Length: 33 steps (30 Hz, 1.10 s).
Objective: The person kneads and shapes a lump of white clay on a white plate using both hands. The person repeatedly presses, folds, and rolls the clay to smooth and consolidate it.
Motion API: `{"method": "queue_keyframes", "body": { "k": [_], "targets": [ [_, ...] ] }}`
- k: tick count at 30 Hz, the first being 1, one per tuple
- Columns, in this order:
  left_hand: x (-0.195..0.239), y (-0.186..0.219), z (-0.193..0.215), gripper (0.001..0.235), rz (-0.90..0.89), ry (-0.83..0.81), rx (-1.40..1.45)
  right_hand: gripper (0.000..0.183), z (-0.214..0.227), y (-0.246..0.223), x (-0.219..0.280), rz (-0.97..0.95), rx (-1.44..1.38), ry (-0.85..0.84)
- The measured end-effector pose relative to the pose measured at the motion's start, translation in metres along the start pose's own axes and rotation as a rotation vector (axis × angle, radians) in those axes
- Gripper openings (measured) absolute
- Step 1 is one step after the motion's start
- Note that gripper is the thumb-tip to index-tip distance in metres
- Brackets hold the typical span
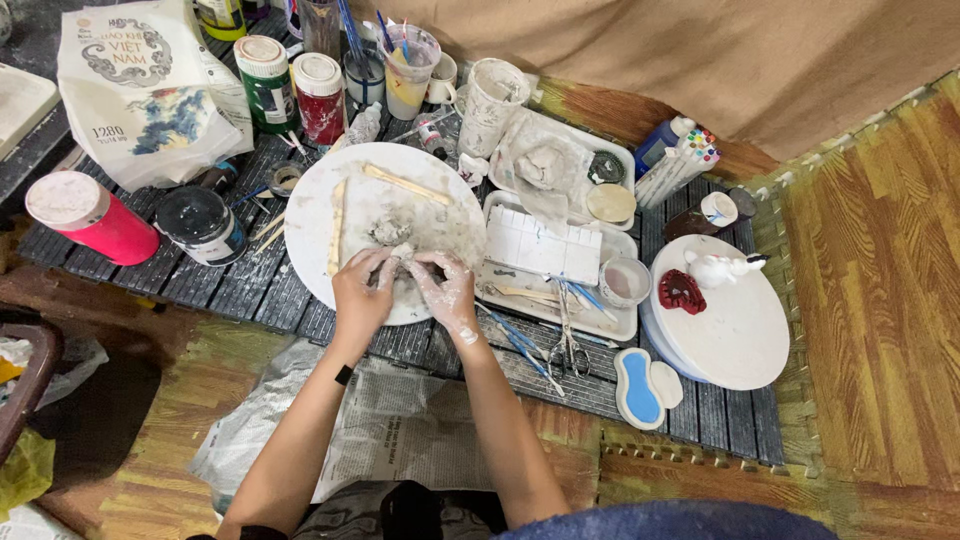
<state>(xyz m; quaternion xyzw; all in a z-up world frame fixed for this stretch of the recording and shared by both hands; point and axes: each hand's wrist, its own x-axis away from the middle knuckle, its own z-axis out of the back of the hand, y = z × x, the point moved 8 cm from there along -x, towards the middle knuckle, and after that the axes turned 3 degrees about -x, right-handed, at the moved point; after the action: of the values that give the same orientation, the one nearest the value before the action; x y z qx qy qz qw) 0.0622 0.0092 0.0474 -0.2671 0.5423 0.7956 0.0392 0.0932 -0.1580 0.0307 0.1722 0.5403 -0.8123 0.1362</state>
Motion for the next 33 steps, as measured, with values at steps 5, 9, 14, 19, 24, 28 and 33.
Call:
{"method": "queue_keyframes", "body": {
  "k": [5,9,14,19,24,28,33],
  "targets": [
    [-0.003,0.004,-0.003,0.021,0.02,-0.132,-0.01,0.038,0.002,-0.005,-0.003,-0.023,-0.328,-0.084],
    [-0.005,0.008,-0.005,0.022,0.076,-0.167,0.015,0.022,0.0,0.013,-0.001,-0.119,-0.139,-0.076],
    [-0.005,0.016,-0.002,0.03,0.075,-0.167,0.177,0.032,-0.001,0.013,0.0,-0.033,-0.105,-0.086],
    [-0.004,0.017,0.001,0.024,-0.017,-0.127,0.066,0.031,-0.002,0.001,0.001,-0.005,-0.249,-0.121],
    [-0.002,0.004,-0.006,0.02,0.015,-0.138,0.06,0.018,0.0,0.004,-0.001,-0.097,-0.191,-0.107],
    [-0.004,0.002,-0.007,0.019,-0.023,-0.139,0.048,0.015,0.004,-0.001,-0.001,-0.059,-0.113,-0.062],
    [-0.005,-0.003,-0.008,0.015,0.031,-0.163,0.046,0.013,0.005,-0.011,0.001,0.002,-0.028,-0.01]
  ]
}}
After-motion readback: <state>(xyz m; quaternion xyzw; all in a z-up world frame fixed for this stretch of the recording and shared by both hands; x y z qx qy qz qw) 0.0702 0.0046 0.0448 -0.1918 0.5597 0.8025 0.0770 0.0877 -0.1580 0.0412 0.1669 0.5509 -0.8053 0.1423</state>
